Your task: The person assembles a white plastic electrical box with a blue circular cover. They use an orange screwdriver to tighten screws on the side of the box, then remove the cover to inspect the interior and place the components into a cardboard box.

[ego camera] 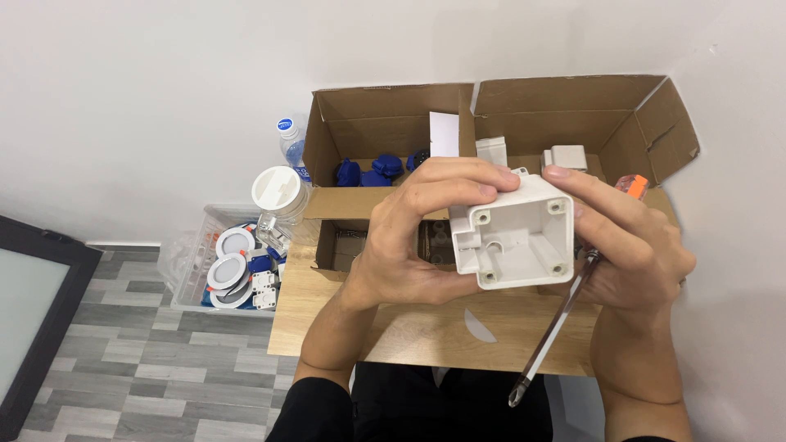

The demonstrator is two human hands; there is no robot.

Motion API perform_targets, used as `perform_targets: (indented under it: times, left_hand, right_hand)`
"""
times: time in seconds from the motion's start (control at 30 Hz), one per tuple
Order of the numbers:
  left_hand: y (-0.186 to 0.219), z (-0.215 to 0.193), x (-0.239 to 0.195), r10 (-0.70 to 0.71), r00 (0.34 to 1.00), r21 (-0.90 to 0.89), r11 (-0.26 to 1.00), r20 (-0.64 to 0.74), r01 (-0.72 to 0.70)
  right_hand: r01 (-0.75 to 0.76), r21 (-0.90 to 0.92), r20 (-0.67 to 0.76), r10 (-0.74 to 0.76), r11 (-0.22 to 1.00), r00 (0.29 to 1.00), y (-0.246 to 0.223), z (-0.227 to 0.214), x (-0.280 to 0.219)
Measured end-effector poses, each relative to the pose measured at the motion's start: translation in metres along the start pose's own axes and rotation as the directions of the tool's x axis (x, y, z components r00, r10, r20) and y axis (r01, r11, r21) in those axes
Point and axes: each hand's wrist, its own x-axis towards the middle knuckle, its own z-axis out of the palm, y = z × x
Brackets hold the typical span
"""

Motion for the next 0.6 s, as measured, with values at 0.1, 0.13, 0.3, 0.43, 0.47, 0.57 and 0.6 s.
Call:
perform_targets:
  times: [0.1, 0.13, 0.3, 0.43, 0.47, 0.57, 0.6]
  left_hand:
    - [0.000, 0.000, -0.001, -0.009, 1.000, 0.004, 1.000, 0.002, 0.009]
    - [0.000, 0.000, -0.001, -0.009, 1.000, 0.004, 1.000, 0.001, 0.009]
    - [0.000, 0.000, 0.000, -0.015, 1.000, 0.010, 1.000, 0.002, 0.015]
    - [-0.002, 0.000, -0.004, -0.045, 0.999, -0.012, 0.999, 0.014, 0.045]
    - [-0.003, 0.000, -0.004, -0.045, 0.999, -0.016, 0.999, 0.012, 0.045]
    - [-0.003, 0.001, -0.004, -0.046, 0.999, -0.024, 0.999, 0.012, 0.046]
    - [-0.003, 0.001, -0.004, -0.048, 0.999, -0.030, 0.998, 0.015, 0.048]
  right_hand:
    - [-0.028, -0.037, -0.019, 0.028, 0.999, 0.999, -0.004, 0.001, 0.001]
    - [-0.028, -0.036, -0.019, 0.027, 0.999, 0.999, -0.003, 0.001, 0.001]
    - [-0.015, -0.016, 0.011, 0.015, 1.000, 1.000, -0.001, -0.002, 0.000]
    - [-0.026, 0.014, 0.015, 0.026, 1.000, 1.000, -0.004, -0.001, 0.006]
    - [-0.035, 0.046, 0.048, 0.033, 0.998, 0.998, -0.001, -0.003, 0.003]
    - [-0.033, 0.130, 0.103, 0.019, 0.991, 0.995, 0.003, -0.004, 0.005]
    - [-0.021, 0.182, 0.123, -0.002, 0.983, 0.992, 0.005, -0.004, 0.007]
